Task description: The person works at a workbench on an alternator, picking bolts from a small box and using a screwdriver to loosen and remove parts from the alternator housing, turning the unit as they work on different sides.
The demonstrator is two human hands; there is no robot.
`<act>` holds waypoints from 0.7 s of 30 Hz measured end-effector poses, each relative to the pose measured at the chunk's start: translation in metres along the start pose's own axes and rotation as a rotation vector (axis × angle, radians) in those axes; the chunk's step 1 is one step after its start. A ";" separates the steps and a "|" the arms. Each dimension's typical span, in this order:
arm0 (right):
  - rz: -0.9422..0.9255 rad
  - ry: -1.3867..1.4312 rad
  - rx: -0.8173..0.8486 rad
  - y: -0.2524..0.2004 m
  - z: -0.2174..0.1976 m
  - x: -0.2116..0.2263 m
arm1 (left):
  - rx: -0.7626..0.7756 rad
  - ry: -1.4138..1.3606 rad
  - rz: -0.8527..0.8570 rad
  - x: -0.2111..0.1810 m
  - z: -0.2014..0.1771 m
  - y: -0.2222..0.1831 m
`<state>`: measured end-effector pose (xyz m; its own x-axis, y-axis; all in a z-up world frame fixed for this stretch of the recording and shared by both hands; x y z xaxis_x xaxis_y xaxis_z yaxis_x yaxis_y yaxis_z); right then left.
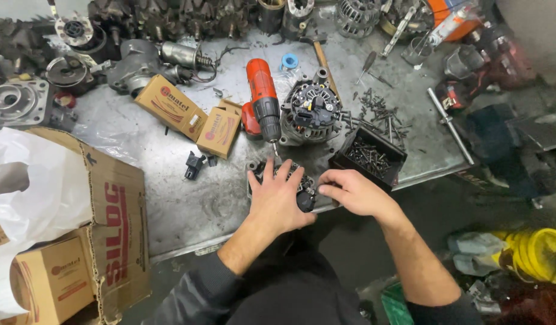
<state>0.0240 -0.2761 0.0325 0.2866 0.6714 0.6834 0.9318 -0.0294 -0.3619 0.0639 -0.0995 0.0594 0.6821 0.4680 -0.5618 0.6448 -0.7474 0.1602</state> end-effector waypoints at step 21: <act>-0.198 -0.437 -0.156 -0.017 0.006 0.049 | 0.011 -0.004 -0.048 0.010 0.013 -0.003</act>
<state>0.0212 -0.2380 0.0684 0.0120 0.9216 0.3879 0.9906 0.0419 -0.1303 0.0640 -0.0986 0.0428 0.6487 0.5016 -0.5723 0.6730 -0.7293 0.1236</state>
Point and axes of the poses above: each hand's wrist, its own y-axis towards the middle knuckle, its own z-axis out of the palm, x = y × z, the point moved 6 cm from there along y, towards the middle knuckle, and after that the axes turned 10 degrees about z, right-handed, at the moved point
